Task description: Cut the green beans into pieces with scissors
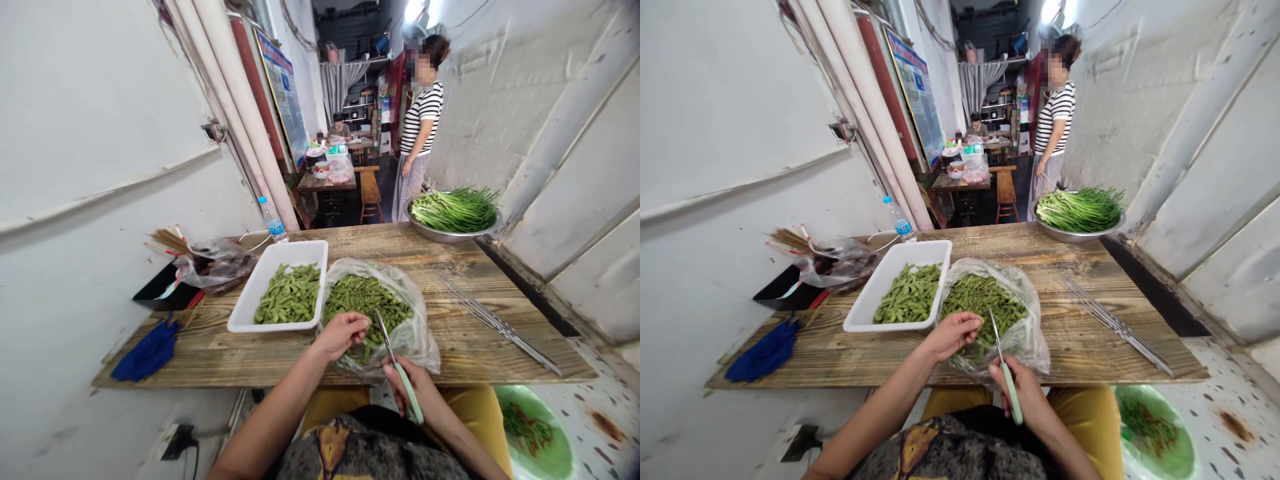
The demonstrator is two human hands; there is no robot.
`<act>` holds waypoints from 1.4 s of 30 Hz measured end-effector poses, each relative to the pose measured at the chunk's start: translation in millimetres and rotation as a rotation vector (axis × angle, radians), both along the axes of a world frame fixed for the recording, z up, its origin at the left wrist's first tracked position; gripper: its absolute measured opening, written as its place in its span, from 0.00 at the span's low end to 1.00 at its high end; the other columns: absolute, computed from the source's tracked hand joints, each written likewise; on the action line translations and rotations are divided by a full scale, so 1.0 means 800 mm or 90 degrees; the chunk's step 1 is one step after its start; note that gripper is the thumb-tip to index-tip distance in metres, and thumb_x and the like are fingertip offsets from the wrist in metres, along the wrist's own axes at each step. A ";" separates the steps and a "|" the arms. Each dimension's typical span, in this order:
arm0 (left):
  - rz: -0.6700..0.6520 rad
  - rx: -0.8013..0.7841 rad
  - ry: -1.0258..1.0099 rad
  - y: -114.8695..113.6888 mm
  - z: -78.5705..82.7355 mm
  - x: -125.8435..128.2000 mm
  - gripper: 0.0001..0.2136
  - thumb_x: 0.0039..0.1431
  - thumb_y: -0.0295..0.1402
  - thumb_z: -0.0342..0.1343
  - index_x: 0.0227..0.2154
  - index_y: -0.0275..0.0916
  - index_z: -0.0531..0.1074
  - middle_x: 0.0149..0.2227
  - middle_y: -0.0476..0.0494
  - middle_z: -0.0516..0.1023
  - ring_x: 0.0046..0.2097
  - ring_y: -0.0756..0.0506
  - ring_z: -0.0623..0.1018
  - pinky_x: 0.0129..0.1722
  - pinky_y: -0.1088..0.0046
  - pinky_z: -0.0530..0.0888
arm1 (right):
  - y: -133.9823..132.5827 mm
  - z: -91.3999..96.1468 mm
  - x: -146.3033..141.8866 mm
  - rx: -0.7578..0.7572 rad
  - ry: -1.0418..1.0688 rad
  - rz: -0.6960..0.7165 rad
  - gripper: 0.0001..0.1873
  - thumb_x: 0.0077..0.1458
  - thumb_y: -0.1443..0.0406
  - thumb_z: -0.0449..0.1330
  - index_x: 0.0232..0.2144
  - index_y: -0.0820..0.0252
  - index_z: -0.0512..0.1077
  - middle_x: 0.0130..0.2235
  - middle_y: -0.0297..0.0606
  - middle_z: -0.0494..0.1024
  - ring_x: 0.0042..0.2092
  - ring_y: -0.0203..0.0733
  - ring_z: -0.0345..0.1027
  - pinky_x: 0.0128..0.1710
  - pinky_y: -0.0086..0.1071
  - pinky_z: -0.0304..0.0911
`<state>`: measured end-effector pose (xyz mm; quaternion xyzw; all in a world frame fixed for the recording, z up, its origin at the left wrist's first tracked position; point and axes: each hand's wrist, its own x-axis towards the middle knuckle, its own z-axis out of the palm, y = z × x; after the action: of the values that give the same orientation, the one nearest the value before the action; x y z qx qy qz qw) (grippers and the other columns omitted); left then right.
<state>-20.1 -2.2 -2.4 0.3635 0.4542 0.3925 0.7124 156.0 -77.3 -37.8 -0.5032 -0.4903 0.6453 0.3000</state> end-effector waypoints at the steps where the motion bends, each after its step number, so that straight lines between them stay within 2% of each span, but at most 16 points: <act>1: 0.007 -0.018 -0.026 -0.001 -0.001 0.001 0.16 0.37 0.35 0.67 0.28 0.31 0.71 0.21 0.51 0.72 0.22 0.57 0.68 0.22 0.82 0.62 | -0.001 -0.001 -0.001 -0.008 0.019 -0.004 0.27 0.47 0.44 0.54 0.38 0.58 0.63 0.17 0.22 0.59 0.15 0.30 0.54 0.13 0.24 0.56; 4: 0.041 -0.025 -0.051 -0.005 -0.004 0.005 0.16 0.35 0.33 0.68 0.27 0.31 0.70 0.24 0.46 0.75 0.26 0.54 0.73 0.26 0.81 0.68 | -0.003 0.001 -0.005 -0.012 0.047 -0.001 0.29 0.47 0.42 0.53 0.39 0.59 0.63 0.20 0.25 0.62 0.18 0.31 0.58 0.17 0.26 0.59; 9: 0.106 -0.010 -0.044 -0.010 -0.014 0.018 0.17 0.34 0.34 0.69 0.27 0.32 0.70 0.23 0.46 0.76 0.26 0.52 0.75 0.27 0.78 0.71 | -0.004 0.008 -0.006 -0.007 0.056 0.001 0.28 0.49 0.43 0.52 0.39 0.60 0.63 0.21 0.26 0.62 0.19 0.32 0.59 0.18 0.27 0.60; 18: 0.138 0.032 0.011 -0.027 -0.017 0.041 0.14 0.36 0.37 0.67 0.22 0.33 0.70 0.21 0.44 0.77 0.23 0.52 0.74 0.27 0.76 0.71 | -0.001 0.006 -0.010 -0.018 0.022 -0.038 0.25 0.46 0.42 0.53 0.30 0.58 0.61 0.16 0.22 0.59 0.13 0.29 0.53 0.11 0.24 0.56; 21: 0.161 0.070 0.054 -0.022 -0.016 0.031 0.13 0.39 0.37 0.65 0.23 0.34 0.70 0.22 0.45 0.77 0.23 0.51 0.74 0.28 0.75 0.71 | 0.000 0.006 -0.010 -0.023 -0.009 -0.040 0.24 0.47 0.43 0.54 0.28 0.58 0.60 0.14 0.21 0.57 0.11 0.28 0.50 0.08 0.23 0.52; 22: 0.192 0.107 0.093 -0.018 -0.014 0.021 0.12 0.41 0.37 0.63 0.24 0.34 0.70 0.22 0.45 0.77 0.24 0.50 0.75 0.28 0.74 0.71 | 0.000 0.006 -0.009 -0.023 -0.011 -0.041 0.24 0.47 0.44 0.54 0.29 0.58 0.60 0.14 0.21 0.57 0.11 0.28 0.50 0.08 0.24 0.52; 24: 0.309 0.215 0.235 -0.005 -0.007 -0.009 0.10 0.45 0.37 0.60 0.27 0.35 0.70 0.23 0.46 0.76 0.26 0.49 0.75 0.30 0.72 0.72 | 0.000 0.004 -0.008 -0.024 0.004 -0.045 0.24 0.47 0.44 0.54 0.32 0.58 0.61 0.16 0.22 0.59 0.13 0.29 0.52 0.10 0.24 0.54; 26: 0.452 0.346 0.463 0.010 0.005 -0.045 0.08 0.49 0.36 0.57 0.29 0.36 0.72 0.27 0.45 0.76 0.31 0.47 0.75 0.35 0.69 0.71 | -0.001 0.002 -0.007 -0.028 0.027 -0.054 0.26 0.46 0.43 0.54 0.35 0.58 0.62 0.18 0.23 0.61 0.15 0.30 0.56 0.13 0.25 0.57; 29: 0.510 0.496 0.793 0.030 0.022 -0.082 0.08 0.50 0.34 0.57 0.33 0.38 0.75 0.40 0.40 0.76 0.45 0.40 0.72 0.48 0.58 0.66 | -0.002 -0.001 -0.007 -0.044 0.056 -0.055 0.28 0.45 0.42 0.55 0.37 0.58 0.62 0.20 0.24 0.62 0.18 0.31 0.59 0.17 0.26 0.59; 31: 0.445 0.571 0.883 0.040 0.025 -0.082 0.07 0.52 0.34 0.56 0.33 0.40 0.76 0.43 0.40 0.75 0.49 0.39 0.70 0.50 0.55 0.63 | -0.003 -0.002 -0.008 -0.058 0.068 -0.055 0.29 0.44 0.42 0.55 0.37 0.59 0.62 0.20 0.24 0.62 0.18 0.31 0.58 0.17 0.27 0.58; 32: 0.383 0.610 0.877 0.044 0.024 -0.075 0.07 0.53 0.33 0.55 0.33 0.41 0.76 0.41 0.41 0.76 0.47 0.40 0.72 0.49 0.56 0.63 | -0.003 -0.003 -0.008 -0.065 0.072 -0.060 0.29 0.43 0.42 0.55 0.37 0.59 0.62 0.20 0.24 0.62 0.18 0.31 0.57 0.17 0.27 0.58; 35: 0.117 0.741 0.750 0.052 0.013 -0.035 0.08 0.57 0.30 0.51 0.34 0.40 0.76 0.36 0.44 0.78 0.40 0.46 0.74 0.44 0.65 0.67 | -0.002 -0.005 -0.007 -0.071 0.078 -0.095 0.29 0.43 0.41 0.55 0.35 0.58 0.62 0.19 0.24 0.62 0.17 0.31 0.56 0.16 0.27 0.57; 37: -0.018 0.803 0.684 0.056 0.003 -0.006 0.10 0.59 0.29 0.49 0.36 0.39 0.75 0.36 0.43 0.78 0.39 0.47 0.73 0.42 0.68 0.68 | -0.001 -0.004 -0.004 -0.076 0.088 -0.131 0.29 0.43 0.41 0.55 0.35 0.58 0.62 0.20 0.25 0.62 0.17 0.31 0.56 0.16 0.28 0.57; 39: -0.070 0.817 0.694 0.060 -0.004 0.017 0.11 0.60 0.29 0.47 0.37 0.39 0.75 0.35 0.43 0.77 0.40 0.47 0.72 0.41 0.68 0.66 | 0.000 -0.001 0.000 -0.079 0.099 -0.160 0.28 0.44 0.41 0.54 0.36 0.58 0.62 0.20 0.25 0.63 0.17 0.32 0.57 0.16 0.29 0.57; 42: -0.062 0.778 0.787 0.068 -0.008 0.040 0.11 0.60 0.32 0.47 0.37 0.40 0.75 0.33 0.42 0.74 0.39 0.44 0.69 0.40 0.67 0.64 | -0.001 0.007 0.003 -0.074 0.104 -0.172 0.28 0.45 0.42 0.55 0.37 0.57 0.62 0.21 0.26 0.63 0.18 0.34 0.58 0.17 0.30 0.58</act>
<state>11.7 52.3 -8.9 0.8491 0.4533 0.2692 0.0343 158.5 -78.3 -32.1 -0.5266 -0.3544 0.6652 0.3933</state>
